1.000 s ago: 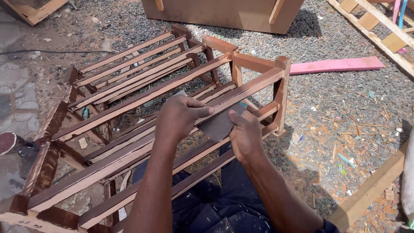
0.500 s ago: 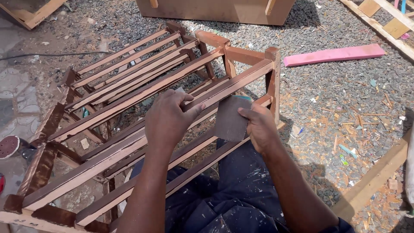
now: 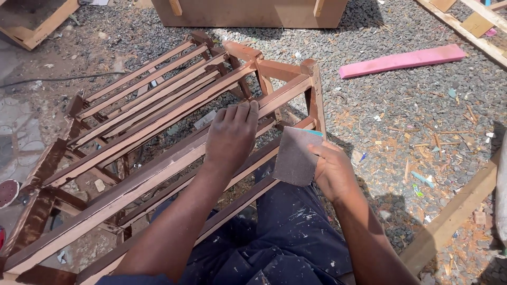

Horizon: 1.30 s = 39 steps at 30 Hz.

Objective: Sanding the surfaces of a wooden furniture frame using sandpaper to prepare it for finishing.

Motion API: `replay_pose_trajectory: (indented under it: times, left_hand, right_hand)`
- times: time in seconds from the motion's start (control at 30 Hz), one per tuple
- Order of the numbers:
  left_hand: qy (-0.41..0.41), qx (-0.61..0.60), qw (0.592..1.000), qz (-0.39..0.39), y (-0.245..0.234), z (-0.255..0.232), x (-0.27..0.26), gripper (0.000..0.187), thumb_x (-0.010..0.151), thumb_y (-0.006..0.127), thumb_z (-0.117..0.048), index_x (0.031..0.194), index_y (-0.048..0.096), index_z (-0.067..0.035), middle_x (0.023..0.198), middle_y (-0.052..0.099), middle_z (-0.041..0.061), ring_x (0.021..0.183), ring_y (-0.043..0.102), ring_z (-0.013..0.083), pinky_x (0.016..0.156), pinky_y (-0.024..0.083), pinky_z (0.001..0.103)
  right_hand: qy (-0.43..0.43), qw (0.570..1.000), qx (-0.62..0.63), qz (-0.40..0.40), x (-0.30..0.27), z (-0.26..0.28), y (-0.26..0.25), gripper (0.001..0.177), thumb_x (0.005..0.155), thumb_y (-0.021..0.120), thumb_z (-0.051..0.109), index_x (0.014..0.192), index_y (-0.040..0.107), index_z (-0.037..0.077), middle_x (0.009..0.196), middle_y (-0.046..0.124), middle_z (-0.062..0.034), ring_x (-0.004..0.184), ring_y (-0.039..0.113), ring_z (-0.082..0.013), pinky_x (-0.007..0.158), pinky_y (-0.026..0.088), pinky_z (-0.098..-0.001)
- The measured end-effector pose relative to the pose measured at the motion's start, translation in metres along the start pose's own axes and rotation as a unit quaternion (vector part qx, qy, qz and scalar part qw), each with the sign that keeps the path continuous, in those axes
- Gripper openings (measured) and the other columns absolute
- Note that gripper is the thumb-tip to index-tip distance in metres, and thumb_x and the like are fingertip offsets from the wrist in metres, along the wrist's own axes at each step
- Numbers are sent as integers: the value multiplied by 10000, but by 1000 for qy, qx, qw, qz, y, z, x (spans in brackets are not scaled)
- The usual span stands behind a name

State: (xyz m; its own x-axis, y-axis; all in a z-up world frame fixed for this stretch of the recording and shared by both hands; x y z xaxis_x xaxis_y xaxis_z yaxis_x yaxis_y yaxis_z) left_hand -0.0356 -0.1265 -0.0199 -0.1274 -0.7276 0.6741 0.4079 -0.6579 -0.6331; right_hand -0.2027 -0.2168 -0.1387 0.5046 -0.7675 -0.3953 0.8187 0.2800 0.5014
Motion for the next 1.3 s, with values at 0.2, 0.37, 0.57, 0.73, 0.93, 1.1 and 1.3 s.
replay_pose_trajectory:
  times: [0.2,0.37,0.57,0.73,0.93,1.1,1.3]
  left_hand:
    - [5,26,999,-26,29,-22,25,262,822,707,-213,1053,707,-91,848,603,62,775,669,234,707,507,348]
    - [-1,2,999,-32,25,-36,58,218,867,688,-141,1066,704,-54,809,609,68,728,662,224,656,509,333]
    - [-30,-16,999,-34,44,-54,82,237,888,709,-122,1104,701,-25,857,666,107,774,715,234,681,533,322]
    - [-88,-65,994,10,66,-56,95,162,921,673,-184,951,709,-28,733,628,82,687,717,260,629,548,346]
    - [-260,-346,868,244,96,-19,101,206,889,770,-217,810,708,-37,647,660,123,669,739,368,590,579,400]
    - [-322,-493,752,294,138,-14,82,309,810,811,-253,593,633,-123,506,510,61,526,608,269,571,477,378]
    - [-342,-650,583,347,140,-10,70,343,841,813,-196,1113,744,3,819,741,110,772,709,185,721,567,331]
  right_hand:
    - [8,999,39,-20,3,9,-5,310,879,676,43,1169,622,-51,1034,708,-215,917,747,-329,843,594,-446]
    - [8,999,36,-20,13,12,-15,336,888,644,21,1204,606,-88,1097,702,-256,943,744,-357,842,604,-473]
    - [17,999,28,-21,22,10,-28,379,894,641,44,1246,566,-72,1144,685,-248,976,727,-341,858,595,-484]
    - [22,999,25,-22,27,9,-41,338,899,642,55,1214,591,-58,1140,685,-235,999,724,-354,866,591,-514]
    - [26,999,34,-28,22,10,-35,293,889,643,26,1164,584,-58,1115,693,-236,983,721,-336,857,587,-486]
    - [35,998,40,-27,16,5,-28,328,883,651,5,1192,569,-70,1111,690,-259,955,718,-361,846,573,-513]
    - [52,998,26,-22,7,5,-23,362,878,641,8,1229,593,-63,1129,702,-239,989,732,-388,870,577,-506]
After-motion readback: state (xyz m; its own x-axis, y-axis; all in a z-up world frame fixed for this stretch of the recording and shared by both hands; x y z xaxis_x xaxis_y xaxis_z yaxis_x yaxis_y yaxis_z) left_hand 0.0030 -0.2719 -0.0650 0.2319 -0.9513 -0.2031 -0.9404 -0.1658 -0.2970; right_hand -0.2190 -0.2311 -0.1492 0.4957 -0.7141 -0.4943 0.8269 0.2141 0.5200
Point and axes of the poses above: each hand's wrist, its own x-axis towards the middle knuckle, its own y-axis out of the palm, z = x × y, the point moved 8 cm from there along x, towards the middle knuckle
